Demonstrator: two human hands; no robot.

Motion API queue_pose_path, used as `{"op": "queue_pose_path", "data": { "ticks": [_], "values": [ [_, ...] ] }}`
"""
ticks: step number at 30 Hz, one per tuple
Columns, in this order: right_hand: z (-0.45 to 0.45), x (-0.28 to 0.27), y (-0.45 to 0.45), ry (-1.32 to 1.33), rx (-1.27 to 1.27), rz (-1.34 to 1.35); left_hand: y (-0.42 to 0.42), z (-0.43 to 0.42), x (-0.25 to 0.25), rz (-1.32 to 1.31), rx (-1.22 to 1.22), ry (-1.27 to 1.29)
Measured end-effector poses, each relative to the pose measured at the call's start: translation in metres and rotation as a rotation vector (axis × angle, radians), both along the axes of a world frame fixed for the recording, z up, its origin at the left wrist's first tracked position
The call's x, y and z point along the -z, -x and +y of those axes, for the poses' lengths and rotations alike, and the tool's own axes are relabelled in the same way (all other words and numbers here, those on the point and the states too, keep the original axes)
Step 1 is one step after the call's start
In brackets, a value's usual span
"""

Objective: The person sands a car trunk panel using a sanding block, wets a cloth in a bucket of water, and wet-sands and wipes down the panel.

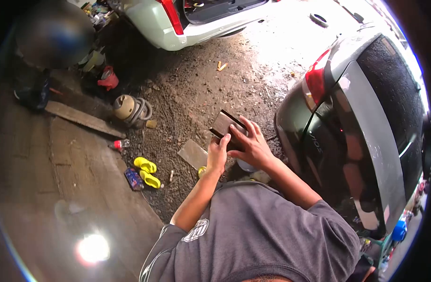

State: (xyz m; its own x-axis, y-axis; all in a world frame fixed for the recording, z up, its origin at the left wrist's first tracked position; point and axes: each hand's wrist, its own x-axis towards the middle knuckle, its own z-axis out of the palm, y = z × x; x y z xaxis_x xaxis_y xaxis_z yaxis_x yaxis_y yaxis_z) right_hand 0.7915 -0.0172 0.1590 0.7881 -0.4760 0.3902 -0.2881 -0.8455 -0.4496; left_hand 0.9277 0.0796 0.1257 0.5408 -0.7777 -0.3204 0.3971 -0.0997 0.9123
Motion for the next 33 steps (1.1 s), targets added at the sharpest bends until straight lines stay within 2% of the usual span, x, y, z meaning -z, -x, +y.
{"op": "queue_pose_path", "data": {
  "ticks": [1, 7, 9, 12, 14, 17, 18, 20, 22, 23, 25, 28, 30, 31, 33],
  "values": [
    [0.003, -0.004, -0.013, -0.012, -0.023, 0.098, -0.017, 0.002, 0.0, -0.032, 0.008, 0.024],
    [0.004, -0.005, -0.09, -0.235, -0.047, -0.002, -0.121, 0.015, -0.007, 0.098, 0.197, 0.167],
    [0.004, -0.005, -0.106, -0.355, -0.028, -0.095, -0.15, 0.012, -0.013, 0.084, 0.333, 0.19],
    [0.011, 0.004, -0.122, -0.511, 0.096, -0.29, -0.166, 0.006, -0.041, 0.028, 0.449, 0.221],
    [0.019, 0.006, -0.13, -0.825, 0.256, -0.463, -0.17, -0.004, -0.049, 0.046, 0.494, 0.34],
    [0.011, 0.01, -0.124, -0.867, 0.417, -0.477, -0.186, -0.024, -0.031, -0.106, 0.561, 0.239],
    [0.01, 0.005, -0.121, -0.817, 0.451, -0.479, -0.19, -0.032, -0.023, -0.163, 0.565, 0.196],
    [0.005, 0.008, -0.108, -0.462, 0.527, -0.438, -0.196, -0.045, 0.0, -0.333, 0.563, 0.172],
    [0.002, -0.008, -0.1, -0.437, 0.507, -0.428, -0.195, -0.059, -0.004, -0.442, 0.549, 0.19],
    [0.002, -0.013, -0.097, -0.388, 0.504, -0.42, -0.19, -0.068, 0.003, -0.413, 0.549, 0.263],
    [-0.001, -0.02, -0.091, -0.262, 0.508, -0.397, -0.184, -0.084, 0.003, -0.336, 0.639, 0.232],
    [-0.012, -0.02, -0.077, -0.277, 0.565, -0.331, -0.161, -0.102, -0.013, -0.193, 0.693, 0.169],
    [-0.019, -0.018, -0.066, -0.329, 0.61, -0.354, -0.142, -0.113, -0.028, -0.195, 0.714, 0.141],
    [-0.025, -0.018, -0.059, -0.351, 0.631, -0.367, -0.138, -0.124, -0.02, -0.304, 0.76, 0.203],
    [-0.035, -0.013, -0.046, -0.31, 0.647, -0.403, -0.121, -0.137, -0.027, -0.257, 0.786, 0.207]
  ]
}}
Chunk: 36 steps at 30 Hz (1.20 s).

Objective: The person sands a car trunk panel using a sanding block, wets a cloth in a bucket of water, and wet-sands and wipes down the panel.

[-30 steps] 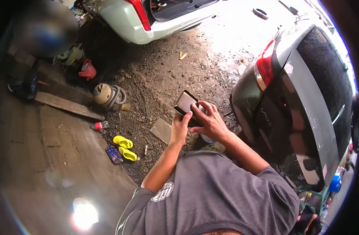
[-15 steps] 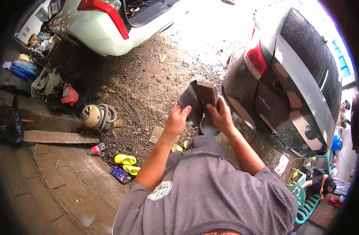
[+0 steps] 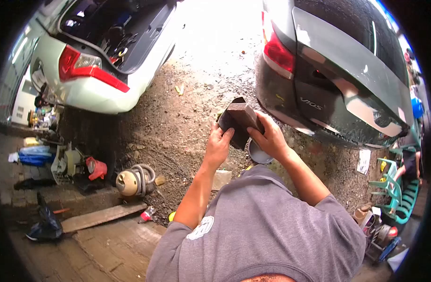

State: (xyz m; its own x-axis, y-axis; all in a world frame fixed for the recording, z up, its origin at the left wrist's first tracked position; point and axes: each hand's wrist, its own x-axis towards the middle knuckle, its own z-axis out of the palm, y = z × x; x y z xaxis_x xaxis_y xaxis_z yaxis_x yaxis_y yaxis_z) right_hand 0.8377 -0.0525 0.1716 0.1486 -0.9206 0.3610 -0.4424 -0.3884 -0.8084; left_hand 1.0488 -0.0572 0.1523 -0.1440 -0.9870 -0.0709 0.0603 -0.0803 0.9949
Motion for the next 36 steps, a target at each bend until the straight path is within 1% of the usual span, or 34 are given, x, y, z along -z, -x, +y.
{"op": "queue_pose_path", "data": {
  "ticks": [2, 5, 6, 9, 12, 15, 16, 19, 20, 23, 24, 27, 28, 31, 32, 35, 36],
  "values": [
    [-0.008, 0.003, 0.013, 0.026, 0.033, -0.01, 0.017, -0.011, -0.008, 0.042, 0.026, -0.044],
    [-0.018, 0.005, 0.032, 0.03, 0.082, -0.037, 0.036, -0.029, -0.011, -0.168, 0.113, 0.025],
    [-0.019, 0.004, 0.038, 0.021, 0.097, -0.061, 0.041, -0.036, -0.01, -0.186, 0.148, 0.033],
    [-0.021, 0.003, 0.057, 0.007, 0.142, -0.087, 0.063, -0.053, -0.003, -0.06, 0.227, 0.022],
    [-0.02, 0.005, 0.08, 0.023, 0.207, -0.074, 0.084, -0.066, -0.009, -0.106, 0.288, 0.033],
    [-0.016, 0.004, 0.094, 0.001, 0.277, -0.116, 0.104, -0.075, -0.03, -0.202, 0.399, 0.188],
    [-0.014, 0.003, 0.098, -0.014, 0.304, -0.141, 0.106, -0.078, -0.03, -0.214, 0.466, 0.132],
    [-0.002, 0.001, 0.11, -0.108, 0.403, -0.317, 0.115, -0.098, -0.023, 0.002, 0.687, 0.177],
    [0.002, 0.009, 0.117, -0.075, 0.403, -0.347, 0.122, -0.104, -0.021, 0.017, 0.735, 0.157],
    [0.01, 0.001, 0.123, 0.028, 0.492, -0.32, 0.149, -0.119, -0.009, -0.003, 0.875, 0.119],
    [0.013, -0.002, 0.126, 0.023, 0.541, -0.239, 0.163, -0.117, -0.013, 0.05, 0.825, 0.162],
    [0.021, -0.006, 0.125, -0.001, 0.71, -0.07, 0.185, -0.123, 0.003, 0.141, 0.834, -0.193],
    [0.022, -0.007, 0.121, 0.005, 0.781, 0.0, 0.194, -0.126, 0.0, 0.166, 0.838, -0.228],
    [0.017, -0.02, 0.098, 0.1, 1.036, 0.205, 0.208, -0.143, 0.002, 0.167, 0.961, -0.333],
    [0.013, -0.025, 0.092, 0.114, 1.118, 0.258, 0.212, -0.149, -0.007, 0.128, 1.044, -0.289],
    [0.011, -0.019, 0.066, -0.003, 1.306, 0.068, 0.225, -0.157, -0.014, 0.104, 1.177, -0.299],
    [0.009, -0.019, 0.059, 0.022, 1.374, 0.088, 0.228, -0.16, -0.009, 0.065, 1.244, -0.315]
  ]
}}
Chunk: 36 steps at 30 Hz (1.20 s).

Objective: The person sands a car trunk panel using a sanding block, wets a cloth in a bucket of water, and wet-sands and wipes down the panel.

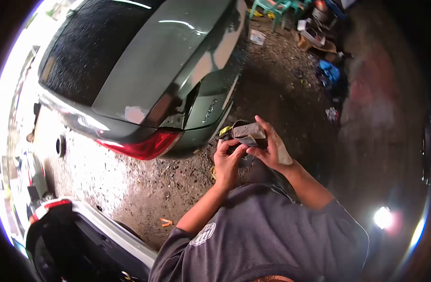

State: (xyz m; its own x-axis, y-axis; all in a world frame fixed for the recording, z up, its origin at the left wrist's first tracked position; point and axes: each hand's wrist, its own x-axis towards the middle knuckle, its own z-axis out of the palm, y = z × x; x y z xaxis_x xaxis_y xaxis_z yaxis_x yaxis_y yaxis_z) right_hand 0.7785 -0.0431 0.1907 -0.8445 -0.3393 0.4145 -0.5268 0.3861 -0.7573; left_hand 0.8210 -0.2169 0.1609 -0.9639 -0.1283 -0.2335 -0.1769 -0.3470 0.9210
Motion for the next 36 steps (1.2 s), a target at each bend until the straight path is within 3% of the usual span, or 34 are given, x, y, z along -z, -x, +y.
{"op": "queue_pose_path", "data": {
  "ticks": [4, 7, 11, 14, 17, 19, 22, 25, 26, 27, 29, 31, 32, 36],
  "values": [
    [0.01, 0.001, -0.029, 0.006, 0.207, -0.1, 0.007, 0.007, 0.022, 0.084, 0.171, 0.058],
    [0.019, 0.033, -0.04, 0.265, 0.316, -0.138, 0.019, 0.016, 0.01, 0.184, 0.355, 0.324],
    [0.068, 0.054, -0.059, 0.176, 0.278, -0.392, 0.024, 0.039, 0.027, 0.187, 0.611, 0.284],
    [0.086, 0.069, -0.068, 0.389, 0.247, -0.454, 0.019, 0.059, 0.034, 0.095, 0.683, 0.311],
    [0.108, 0.058, -0.073, 0.117, 0.274, -0.296, 0.012, 0.084, 0.034, 0.218, 0.694, 0.382],
    [0.127, 0.065, -0.074, 0.133, 0.244, -0.337, 0.008, 0.097, 0.041, 0.194, 0.703, 0.383],
    [0.146, 0.075, -0.075, 0.101, 0.193, -0.42, 0.004, 0.11, 0.062, 0.124, 0.713, 0.276],
    [0.176, 0.107, -0.079, -0.029, 0.328, -0.528, 0.008, 0.114, 0.099, -0.215, 0.735, 0.133],
    [0.186, 0.13, -0.086, -0.086, 0.391, -0.571, 0.018, 0.105, 0.127, -0.2, 0.813, 0.274],
    [0.195, 0.155, -0.094, -0.144, 0.448, -0.615, 0.027, 0.104, 0.117, -0.397, 0.798, 0.322],
    [0.223, 0.219, -0.126, -0.199, 0.59, -0.699, 0.038, 0.082, 0.206, -0.266, 0.733, 0.359],
    [0.24, 0.286, -0.183, -0.23, 0.727, -0.821, 0.053, 0.057, 0.286, -0.37, 0.748, 0.527],
    [0.243, 0.317, -0.218, -0.263, 0.763, -0.897, 0.055, 0.06, 0.312, -0.506, 0.685, 0.492],
    [0.22, 0.412, -0.386, -0.431, 0.762, -1.355, 0.078, 0.079, 0.444, -0.792, 0.89, 0.834]
  ]
}}
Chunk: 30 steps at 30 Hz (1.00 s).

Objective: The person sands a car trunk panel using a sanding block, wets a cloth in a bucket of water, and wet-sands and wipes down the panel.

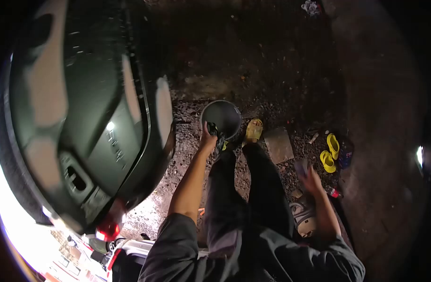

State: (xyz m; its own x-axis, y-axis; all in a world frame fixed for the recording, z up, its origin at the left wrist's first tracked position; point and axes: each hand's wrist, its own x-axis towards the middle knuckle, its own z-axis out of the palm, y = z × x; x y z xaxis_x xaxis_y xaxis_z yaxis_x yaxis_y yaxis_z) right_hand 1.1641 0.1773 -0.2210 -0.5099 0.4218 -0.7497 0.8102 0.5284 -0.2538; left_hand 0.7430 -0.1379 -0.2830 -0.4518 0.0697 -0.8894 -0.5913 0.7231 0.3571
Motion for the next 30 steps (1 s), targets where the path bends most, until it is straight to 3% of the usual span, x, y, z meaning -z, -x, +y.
{"op": "queue_pose_path", "data": {
  "ticks": [1, 4, 6, 8, 10, 11, 13, 14, 16, 17, 18, 21, 22, 24, 28, 29, 30],
  "values": [
    [-0.015, 0.024, -0.045, 0.024, 0.003, -0.11, 0.004, 0.002, 0.04, -0.049, 0.09, 0.056],
    [-0.071, 0.083, -0.226, 0.167, -0.07, -0.238, -0.017, -0.032, 0.239, -0.021, 0.423, 0.011],
    [-0.082, 0.042, -0.178, 0.297, -0.048, -0.735, -0.027, -0.028, 0.304, 0.086, 0.571, 0.129],
    [-0.119, 0.043, -0.253, 0.26, -0.048, -0.684, -0.034, -0.019, 0.334, 0.104, 0.663, 0.246],
    [-0.147, 0.061, -0.399, 0.316, -1.109, -0.668, -0.035, -0.004, 0.349, 0.04, 0.705, 0.359],
    [-0.151, 0.051, -0.375, 0.304, -1.768, -0.549, -0.044, -0.007, 0.369, 0.058, 0.777, 0.363],
    [-0.166, 0.052, -0.351, 0.375, -1.786, -0.61, -0.058, -0.02, 0.398, 0.101, 0.924, 0.369],
    [-0.172, 0.046, -0.344, 0.409, -1.792, -0.635, -0.063, -0.035, 0.429, -0.04, 0.894, 0.323],
    [-0.178, 0.056, -0.337, 0.319, -0.959, -0.675, -0.066, -0.049, 0.448, -0.136, 0.825, 0.277],
    [-0.169, 0.057, -0.317, 0.392, -0.432, -0.816, -0.062, -0.051, 0.45, -0.171, 0.786, 0.255],
    [-0.155, 0.056, -0.258, 0.357, 0.104, -0.87, -0.047, -0.045, 0.422, -0.194, 0.764, 0.26],
    [-0.143, 0.056, -0.202, 0.292, 0.049, -0.766, -0.029, -0.039, 0.369, -0.216, 0.471, 0.148],
    [-0.133, 0.051, -0.172, 0.337, 0.237, -0.781, -0.035, -0.05, 0.376, -0.245, 0.395, 0.181],
    [-0.124, 0.046, -0.14, 0.303, 0.241, -0.774, -0.03, -0.061, 0.366, -0.234, 0.269, 0.031],
    [-0.102, 0.03, -0.108, 0.289, 0.174, -0.641, 0.006, -0.027, 0.246, -0.119, 0.143, 0.067],
    [-0.094, 0.028, -0.105, 0.316, 0.155, -0.573, 0.005, -0.021, 0.221, 0.104, 0.086, 0.029],
    [-0.093, 0.034, -0.118, 0.197, 0.098, -0.561, 0.013, -0.016, 0.192, 0.143, 0.112, -0.022]
  ]
}}
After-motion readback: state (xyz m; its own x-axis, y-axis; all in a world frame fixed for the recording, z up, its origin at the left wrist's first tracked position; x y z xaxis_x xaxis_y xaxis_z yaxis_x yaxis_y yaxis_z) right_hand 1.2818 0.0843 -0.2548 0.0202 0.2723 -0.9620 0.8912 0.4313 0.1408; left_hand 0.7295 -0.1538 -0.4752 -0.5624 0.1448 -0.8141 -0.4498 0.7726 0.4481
